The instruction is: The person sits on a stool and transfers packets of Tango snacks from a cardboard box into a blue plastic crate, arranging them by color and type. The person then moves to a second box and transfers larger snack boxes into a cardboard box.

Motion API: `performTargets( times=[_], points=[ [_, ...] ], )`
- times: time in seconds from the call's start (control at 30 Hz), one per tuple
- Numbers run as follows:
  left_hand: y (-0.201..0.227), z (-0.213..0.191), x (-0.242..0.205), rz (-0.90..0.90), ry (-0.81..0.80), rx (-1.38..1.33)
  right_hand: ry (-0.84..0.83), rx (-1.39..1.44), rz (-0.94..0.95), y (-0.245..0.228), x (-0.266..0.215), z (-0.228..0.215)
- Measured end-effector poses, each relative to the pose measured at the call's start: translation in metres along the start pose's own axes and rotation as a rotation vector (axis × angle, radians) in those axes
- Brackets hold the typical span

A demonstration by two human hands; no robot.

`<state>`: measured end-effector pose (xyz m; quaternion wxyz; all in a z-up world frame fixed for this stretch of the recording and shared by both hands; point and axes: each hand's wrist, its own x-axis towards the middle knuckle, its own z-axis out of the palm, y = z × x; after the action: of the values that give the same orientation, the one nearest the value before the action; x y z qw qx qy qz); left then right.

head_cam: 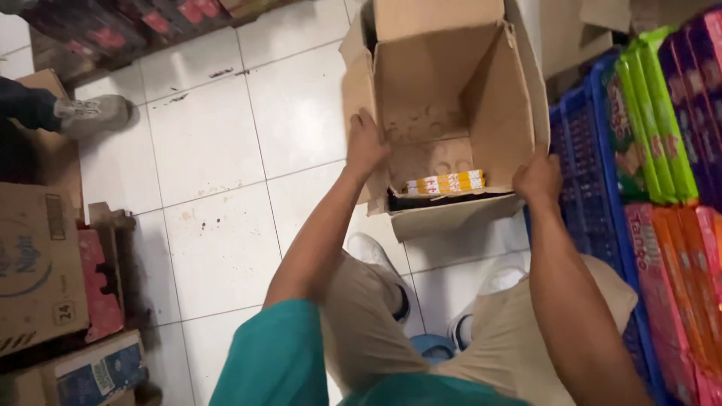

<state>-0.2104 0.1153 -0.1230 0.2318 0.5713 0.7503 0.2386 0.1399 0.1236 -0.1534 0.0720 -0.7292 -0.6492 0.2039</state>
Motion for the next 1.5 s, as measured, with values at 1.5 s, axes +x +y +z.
performTargets(
  times=[1.5],
  points=[
    [0.029,-0.021,0.004,-0.293,-0.154,0.157,0.037,0.074,-0.005,-0.038,0.064,-0.033]
  ],
)
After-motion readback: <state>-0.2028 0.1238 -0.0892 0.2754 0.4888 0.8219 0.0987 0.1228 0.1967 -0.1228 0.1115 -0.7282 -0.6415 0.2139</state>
